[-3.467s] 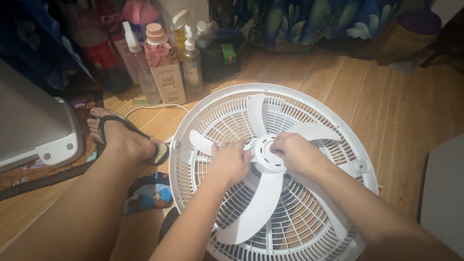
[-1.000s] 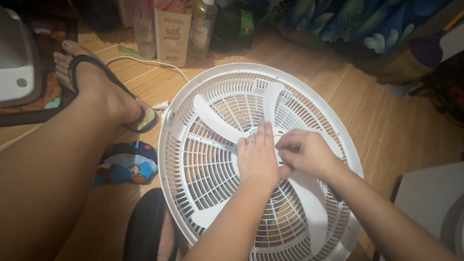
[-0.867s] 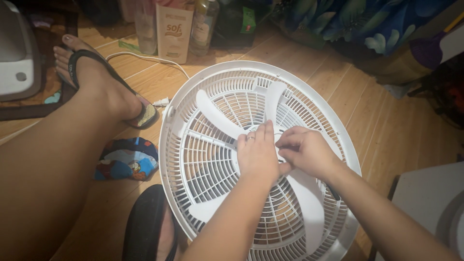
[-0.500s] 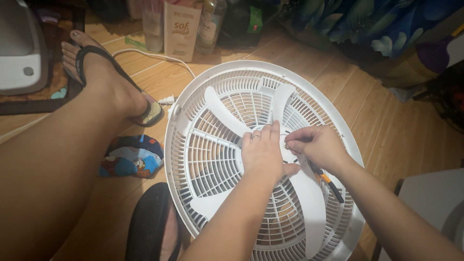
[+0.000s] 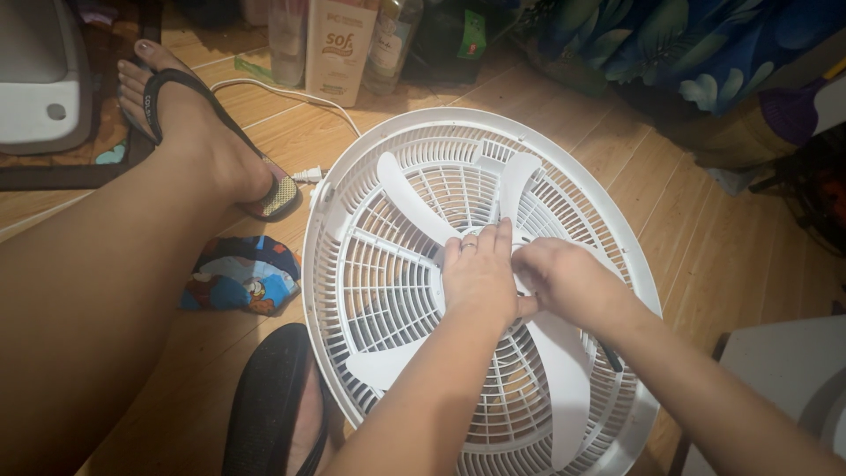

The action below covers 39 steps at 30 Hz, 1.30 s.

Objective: The person sits on the floor and works on the central hub of a white electric fan. They use pliers to adjust a small metal ring or screw at the fan's center, repeatedly tightening and repositioning it while holding the fan blades steady.

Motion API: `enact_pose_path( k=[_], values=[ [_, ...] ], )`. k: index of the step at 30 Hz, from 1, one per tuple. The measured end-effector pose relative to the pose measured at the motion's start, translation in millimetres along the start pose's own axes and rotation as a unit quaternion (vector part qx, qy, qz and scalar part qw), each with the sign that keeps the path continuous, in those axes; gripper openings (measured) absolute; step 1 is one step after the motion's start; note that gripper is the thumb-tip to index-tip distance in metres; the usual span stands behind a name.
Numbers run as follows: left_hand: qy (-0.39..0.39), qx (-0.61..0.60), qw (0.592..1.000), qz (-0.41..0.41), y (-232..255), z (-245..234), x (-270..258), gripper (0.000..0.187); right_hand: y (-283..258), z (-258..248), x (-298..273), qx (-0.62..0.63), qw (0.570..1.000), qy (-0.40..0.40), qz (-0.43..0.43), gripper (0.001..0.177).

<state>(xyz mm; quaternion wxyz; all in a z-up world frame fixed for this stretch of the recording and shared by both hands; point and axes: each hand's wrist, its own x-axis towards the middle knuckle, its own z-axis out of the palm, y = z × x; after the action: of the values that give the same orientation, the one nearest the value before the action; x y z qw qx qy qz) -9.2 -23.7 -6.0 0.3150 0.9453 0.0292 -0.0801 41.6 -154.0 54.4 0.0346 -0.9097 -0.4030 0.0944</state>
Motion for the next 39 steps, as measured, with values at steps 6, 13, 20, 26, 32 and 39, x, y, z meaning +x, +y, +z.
enact_pose_path(
  k=[6, 13, 20, 26, 32, 39],
  values=[
    [0.002, 0.005, 1.000, 0.002, 1.1, -1.2, 1.1, 0.131, -9.8, -8.5, 9.2, 0.050, 0.987, -0.004, 0.153, 0.023],
    [0.001, 0.000, 1.000, 0.002, 1.8, -3.9, -0.8, 0.134, -26.6, -6.1, 15.0, 0.104, 0.944, 0.013, 0.312, 0.021],
    [0.011, -0.007, 1.000, -0.001, 1.2, -3.5, -2.6, 0.132, -14.0, -16.5, 7.9, 0.184, 0.926, -0.025, 0.328, 0.027],
    [0.010, -0.007, 1.000, -0.003, 1.1, -4.6, -1.8, 0.131, -7.9, -10.6, 5.6, 0.085, 0.948, -0.053, 0.303, 0.031],
    [0.015, -0.001, 1.000, 0.001, 0.3, -3.5, -1.4, 0.130, -4.8, -5.7, 2.7, 0.023, 0.987, -0.017, 0.160, 0.025],
    [0.004, 0.009, 1.000, 0.002, 0.4, -2.1, -0.1, 0.130, -7.1, 4.6, -3.6, 0.004, 0.993, 0.047, 0.112, 0.021]
  ],
)
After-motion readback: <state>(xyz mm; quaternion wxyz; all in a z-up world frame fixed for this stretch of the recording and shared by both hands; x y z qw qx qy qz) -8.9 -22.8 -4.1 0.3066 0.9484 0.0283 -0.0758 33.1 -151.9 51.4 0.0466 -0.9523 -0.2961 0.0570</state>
